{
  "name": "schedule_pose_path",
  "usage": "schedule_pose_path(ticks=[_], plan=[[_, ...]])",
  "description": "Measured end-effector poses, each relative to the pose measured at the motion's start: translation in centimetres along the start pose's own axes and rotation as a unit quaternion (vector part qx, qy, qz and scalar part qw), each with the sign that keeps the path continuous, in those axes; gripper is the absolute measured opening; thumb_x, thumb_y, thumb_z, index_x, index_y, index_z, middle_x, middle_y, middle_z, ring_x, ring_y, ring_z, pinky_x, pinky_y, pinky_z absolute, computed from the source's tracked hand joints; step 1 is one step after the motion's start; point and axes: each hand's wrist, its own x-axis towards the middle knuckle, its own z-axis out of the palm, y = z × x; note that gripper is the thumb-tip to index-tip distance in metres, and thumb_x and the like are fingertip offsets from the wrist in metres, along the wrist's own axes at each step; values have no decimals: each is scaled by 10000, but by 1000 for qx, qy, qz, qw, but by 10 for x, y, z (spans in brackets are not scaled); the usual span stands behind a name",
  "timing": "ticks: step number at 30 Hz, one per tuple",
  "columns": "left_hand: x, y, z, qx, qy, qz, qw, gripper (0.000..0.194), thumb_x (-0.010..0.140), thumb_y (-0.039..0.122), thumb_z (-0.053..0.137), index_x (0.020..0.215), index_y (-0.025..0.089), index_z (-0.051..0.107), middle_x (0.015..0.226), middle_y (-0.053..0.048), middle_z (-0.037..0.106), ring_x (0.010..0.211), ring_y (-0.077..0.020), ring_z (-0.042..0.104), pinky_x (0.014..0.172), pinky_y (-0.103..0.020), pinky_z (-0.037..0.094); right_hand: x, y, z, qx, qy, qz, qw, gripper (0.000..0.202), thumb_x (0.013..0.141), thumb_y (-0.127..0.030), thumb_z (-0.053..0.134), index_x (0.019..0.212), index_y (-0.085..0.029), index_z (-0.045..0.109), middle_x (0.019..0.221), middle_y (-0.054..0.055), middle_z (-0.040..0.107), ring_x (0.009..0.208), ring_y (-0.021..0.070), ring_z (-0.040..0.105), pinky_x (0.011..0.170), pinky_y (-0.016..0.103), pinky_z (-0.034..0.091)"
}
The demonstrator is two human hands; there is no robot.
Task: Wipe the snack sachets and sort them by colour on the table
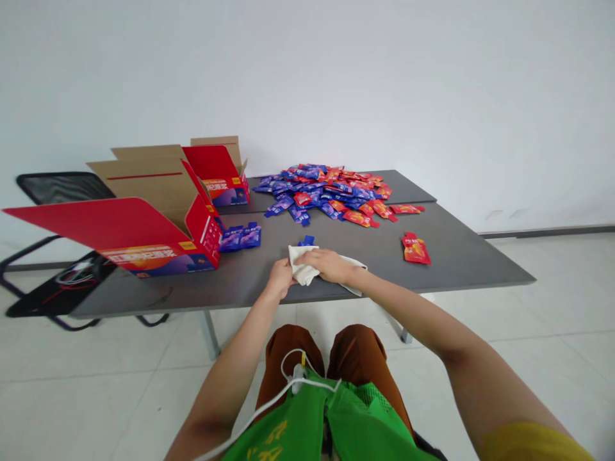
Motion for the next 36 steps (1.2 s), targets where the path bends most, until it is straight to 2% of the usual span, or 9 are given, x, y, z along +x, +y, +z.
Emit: schedule_pose_path(ticks=[7,10,15,19,21,24,29,32,36], plan=[[-6,4,1,-1,-10,-43,999,180,916,185,424,795,129,544,625,-40,617,636,-176,686,665,-396,603,8,62,-11,-77,-33,133,988,475,850,-72,452,1218,-331,606,1243,25,592,1051,217,525,905,351,387],[-6,2,2,12,3,-45,999,163,924,186,404,845,126,533,665,-60,636,643,-203,701,659,-406,602,10,74,-25,-60,-42,134,988,460,821,-58,476,1161,-312,653,1193,25,619,1060,211,535,906,327,387],[-7,-1,-2,28,-15,-8,999,190,920,183,388,890,104,558,675,-88,669,606,-207,698,634,-394,600,14,37,-42,33,14,13,999,457,824,-53,469,1176,-281,651,1177,30,628,1089,171,548,949,289,371],[-8,5,-10,15,-78,-22,997,142,822,152,547,927,95,623,709,-92,700,670,-220,704,640,-368,599,14,1,-24,91,-27,-49,994,450,813,-52,489,1171,-281,638,1194,28,619,1116,153,540,965,277,371],[-8,8,-13,14,-88,-31,996,143,813,156,570,927,96,632,710,-92,701,671,-226,705,630,-368,598,13,2,-13,102,-24,-51,993,446,795,-41,501,1165,-258,623,1215,35,609,1148,152,519,990,284,358],[-7,7,-14,6,-88,-56,995,138,879,198,515,926,99,599,685,-90,687,627,-219,703,616,-366,594,14,23,-2,73,-1,-4,997,454,775,-34,519,1172,-238,602,1220,43,607,1132,164,516,986,311,356],[-10,4,-10,13,-76,-47,996,192,950,231,399,924,103,540,692,-92,675,598,-208,700,621,-365,590,20,48,-5,-21,-2,95,995,430,786,-42,490,1138,-246,628,1213,48,613,1077,218,508,912,359,369],[-11,3,-9,10,-54,-45,997,201,945,250,411,970,100,543,708,-98,679,580,-207,694,605,-378,590,23,29,-13,-21,20,57,998,411,759,-24,496,1092,-216,642,1209,70,607,1102,234,486,923,368,357],[-10,4,-13,11,-75,-8,997,181,849,169,546,1016,117,594,783,-91,708,676,-208,703,648,-380,598,20,0,-15,87,4,-46,995,443,731,3,494,1084,-228,632,1171,43,617,1103,183,513,954,314,368]])
